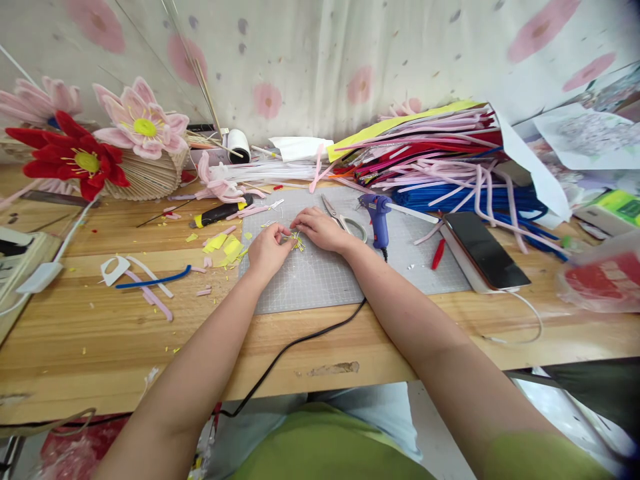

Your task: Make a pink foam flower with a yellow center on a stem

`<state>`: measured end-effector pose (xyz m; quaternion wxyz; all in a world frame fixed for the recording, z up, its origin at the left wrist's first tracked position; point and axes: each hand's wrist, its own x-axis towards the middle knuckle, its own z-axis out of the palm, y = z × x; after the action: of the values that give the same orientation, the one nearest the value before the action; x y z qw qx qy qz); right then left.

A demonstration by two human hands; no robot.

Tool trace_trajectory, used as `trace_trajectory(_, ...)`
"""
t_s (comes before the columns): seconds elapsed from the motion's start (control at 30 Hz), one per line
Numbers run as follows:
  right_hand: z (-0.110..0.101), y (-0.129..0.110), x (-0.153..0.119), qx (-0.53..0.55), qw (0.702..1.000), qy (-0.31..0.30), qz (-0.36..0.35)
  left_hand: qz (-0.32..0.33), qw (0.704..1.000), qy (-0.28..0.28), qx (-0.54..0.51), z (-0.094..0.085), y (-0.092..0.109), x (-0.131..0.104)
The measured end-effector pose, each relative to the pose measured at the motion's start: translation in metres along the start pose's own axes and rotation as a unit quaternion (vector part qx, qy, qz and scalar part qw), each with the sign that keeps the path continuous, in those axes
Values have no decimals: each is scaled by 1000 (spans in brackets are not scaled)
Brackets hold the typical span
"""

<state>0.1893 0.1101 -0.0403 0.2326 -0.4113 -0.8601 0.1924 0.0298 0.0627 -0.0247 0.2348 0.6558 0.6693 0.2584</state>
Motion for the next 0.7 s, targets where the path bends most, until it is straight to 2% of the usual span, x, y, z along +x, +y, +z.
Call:
trace_trajectory(0.27, -1, 0, 1, -8, 1000, -14, 3, -4, 1000, -4, 4, 0, 2, -1)
trace_trajectory(0.7, -9, -2, -2, 44, 999, -8, -6, -2, 1000, -5, -1, -1, 0, 0)
